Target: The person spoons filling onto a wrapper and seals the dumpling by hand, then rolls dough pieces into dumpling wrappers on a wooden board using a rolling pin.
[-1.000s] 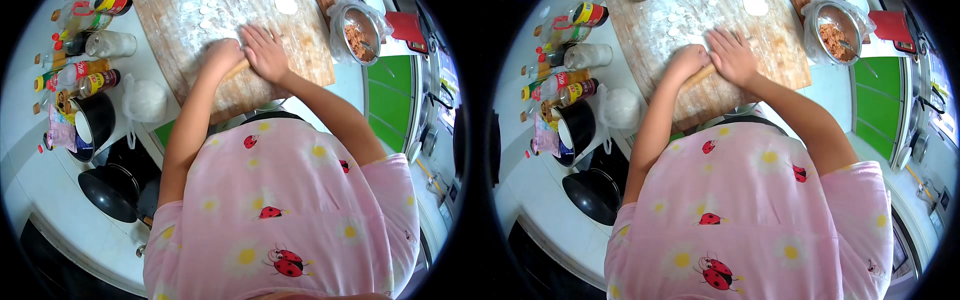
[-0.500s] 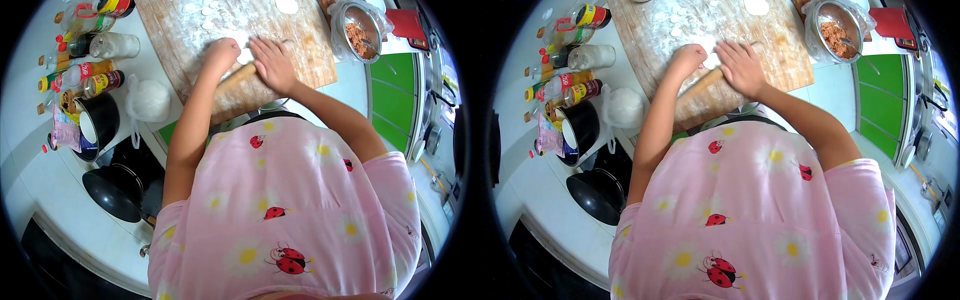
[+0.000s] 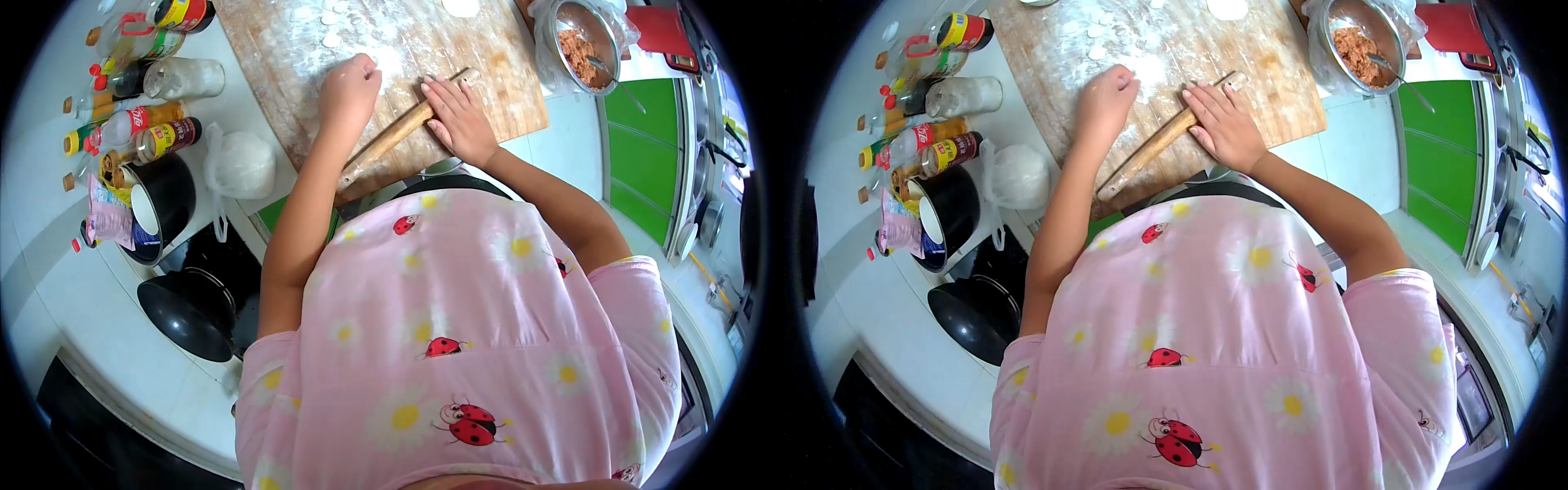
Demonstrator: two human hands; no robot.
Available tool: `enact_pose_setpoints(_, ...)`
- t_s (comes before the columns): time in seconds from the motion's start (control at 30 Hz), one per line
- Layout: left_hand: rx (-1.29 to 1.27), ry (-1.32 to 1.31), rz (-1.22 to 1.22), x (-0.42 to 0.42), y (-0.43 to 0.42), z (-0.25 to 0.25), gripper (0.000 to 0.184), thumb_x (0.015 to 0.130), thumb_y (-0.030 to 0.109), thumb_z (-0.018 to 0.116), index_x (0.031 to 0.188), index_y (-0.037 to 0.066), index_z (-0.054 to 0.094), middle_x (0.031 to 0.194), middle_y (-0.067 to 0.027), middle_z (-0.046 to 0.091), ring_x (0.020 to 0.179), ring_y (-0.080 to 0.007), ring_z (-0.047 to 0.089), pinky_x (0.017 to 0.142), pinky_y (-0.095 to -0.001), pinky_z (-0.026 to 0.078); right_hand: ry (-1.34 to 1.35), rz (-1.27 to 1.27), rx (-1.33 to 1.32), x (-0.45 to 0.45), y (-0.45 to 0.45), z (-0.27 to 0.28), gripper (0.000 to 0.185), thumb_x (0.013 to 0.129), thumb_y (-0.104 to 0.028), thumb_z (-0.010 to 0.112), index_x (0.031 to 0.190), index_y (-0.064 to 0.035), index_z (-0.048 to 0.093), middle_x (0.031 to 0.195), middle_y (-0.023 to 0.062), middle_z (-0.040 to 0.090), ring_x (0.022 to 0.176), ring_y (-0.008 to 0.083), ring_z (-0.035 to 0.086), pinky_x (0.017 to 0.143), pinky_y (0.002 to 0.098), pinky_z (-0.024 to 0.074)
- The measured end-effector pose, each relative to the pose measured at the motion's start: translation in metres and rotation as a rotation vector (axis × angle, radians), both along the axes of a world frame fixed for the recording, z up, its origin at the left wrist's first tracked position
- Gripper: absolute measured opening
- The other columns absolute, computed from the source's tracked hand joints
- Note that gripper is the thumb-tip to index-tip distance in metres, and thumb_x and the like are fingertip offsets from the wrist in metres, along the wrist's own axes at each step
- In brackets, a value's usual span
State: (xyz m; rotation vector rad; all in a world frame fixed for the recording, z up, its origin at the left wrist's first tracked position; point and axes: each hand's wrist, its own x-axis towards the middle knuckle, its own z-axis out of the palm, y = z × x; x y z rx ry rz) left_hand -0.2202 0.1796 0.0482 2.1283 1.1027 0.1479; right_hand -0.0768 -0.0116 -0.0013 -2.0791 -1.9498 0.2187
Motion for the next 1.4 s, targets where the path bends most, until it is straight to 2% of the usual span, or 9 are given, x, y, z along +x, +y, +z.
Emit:
enact_pose_setpoints(0.17, 0.335, 0.001, -0.203, 0.0, -0.002, -0.033, 0.016, 0.089, 0.02, 0.066, 0.097, 0.006, 0.068, 0.085, -0.0161, 0.064, 0.08, -0.0384, 0.062, 0.072, -0.0442, 0.05, 0.094, -0.036, 0.11, -0.003, 0.012, 0.003, 0.052, 0.095, -0.025, 0.057, 0.143, -0.0104, 0.047, 0.13, 0.0099, 0.056, 0.125, 0.0274, 0.05, 0.113, 0.046, 0.0306)
enact_pose_setpoints(0.33, -0.212, -0.217, 0.114, -0.002, -0.005, -0.008, 0.019, 0.088, 0.018, 0.068, 0.097, 0.001, 0.065, 0.082, -0.0091, 0.066, 0.073, -0.0224, 0.063, 0.068, -0.036, 0.048, 0.096, -0.113, 0.222, 0.006, 0.025, 0.0, 0.033, 0.089, -0.018, 0.06, 0.122, -0.0106, 0.06, 0.098, 0.0094, 0.057, 0.098, 0.0297, 0.054, 0.093, 0.0427, 0.0409)
enact_pose_setpoints(0.4, -0.509, -0.346, 0.152, -0.006, -0.001, -0.017, 0.019, 0.088, 0.016, 0.067, 0.095, -0.001, 0.063, 0.086, -0.0088, 0.07, 0.071, -0.0146, 0.06, 0.065, -0.0308, 0.046, 0.099, -0.124, 0.206, 0.009, 0.023, -0.001, 0.033, 0.088, -0.018, 0.061, 0.12, -0.0102, 0.061, 0.098, 0.0093, 0.058, 0.098, 0.0299, 0.054, 0.094, 0.0426, 0.0409)
enact_pose_setpoints(0.53, -0.632, -0.227, 0.163, -0.017, 0.003, -0.061, 0.02, 0.084, 0.011, 0.067, 0.099, -0.002, 0.064, 0.088, -0.0087, 0.07, 0.076, -0.0143, 0.066, 0.065, -0.0301, 0.05, 0.061, -0.129, 0.176, 0.016, 0.016, -0.001, 0.034, 0.085, -0.017, 0.061, 0.118, -0.0095, 0.062, 0.097, 0.0092, 0.058, 0.099, 0.0297, 0.055, 0.094, 0.0426, 0.0409)
enact_pose_setpoints(0.73, -0.597, 0.087, -0.105, -0.006, 0.012, -0.05, 0.031, 0.087, 0.024, 0.07, 0.105, 0.0, 0.067, 0.088, -0.0098, 0.07, 0.076, -0.0163, 0.066, 0.067, -0.0297, 0.052, -0.011, -0.147, 0.3, 0.017, 0.041, -0.001, 0.036, 0.084, -0.019, 0.06, 0.118, -0.0089, 0.061, 0.114, 0.0095, 0.06, 0.113, 0.0279, 0.055, 0.098, 0.0422, 0.0402)
enact_pose_setpoints(0.87, -0.13, 0.096, -0.165, 0.009, 0.0, -0.038, 0.031, 0.084, 0.031, 0.071, 0.094, 0.002, 0.072, 0.075, -0.0185, 0.067, 0.07, -0.0256, 0.067, 0.068, -0.0383, 0.051, -0.108, -0.131, 0.376, 0.02, 0.117, -0.009, 0.039, 0.089, -0.025, 0.057, 0.124, -0.0094, 0.059, 0.122, 0.0095, 0.06, 0.121, 0.0254, 0.053, 0.103, 0.0434, 0.0384)
enact_pose_setpoints(1.17, -0.57, 0.034, -0.063, -0.002, 0.004, -0.052, 0.023, 0.086, 0.018, 0.068, 0.09, -0.004, 0.07, 0.074, -0.0112, 0.071, 0.064, -0.0174, 0.066, 0.064, -0.0327, 0.053, -0.155, -0.081, 0.168, 0.01, 0.032, -0.009, 0.05, 0.091, -0.026, 0.055, 0.139, -0.0117, 0.055, 0.14, 0.0065, 0.057, 0.133, 0.0212, 0.048, 0.111, 0.049, 0.0319)
enact_pose_setpoints(1.3, -0.158, 0.083, -0.219, 0.005, 0.0, -0.037, 0.02, 0.087, 0.019, 0.065, 0.087, -0.001, 0.071, 0.072, -0.01, 0.07, 0.063, -0.0161, 0.066, 0.064, -0.0311, 0.052, -0.17, -0.125, 0.297, 0.01, 0.107, -0.009, 0.049, 0.091, -0.027, 0.053, 0.138, -0.0106, 0.054, 0.139, 0.0068, 0.057, 0.131, 0.0223, 0.05, 0.109, 0.0475, 0.0349)
enact_pose_setpoints(1.4, -0.302, 0.091, -0.127, -0.001, 0.006, -0.037, 0.02, 0.087, 0.019, 0.065, 0.086, 0.0, 0.072, 0.07, -0.0095, 0.07, 0.064, -0.015, 0.066, 0.064, -0.0305, 0.052, -0.181, -0.121, 0.205, 0.004, 0.076, -0.005, 0.05, 0.093, -0.027, 0.05, 0.141, -0.011, 0.052, 0.145, 0.0061, 0.053, 0.136, 0.0209, 0.046, 0.112, 0.0492, 0.0315)
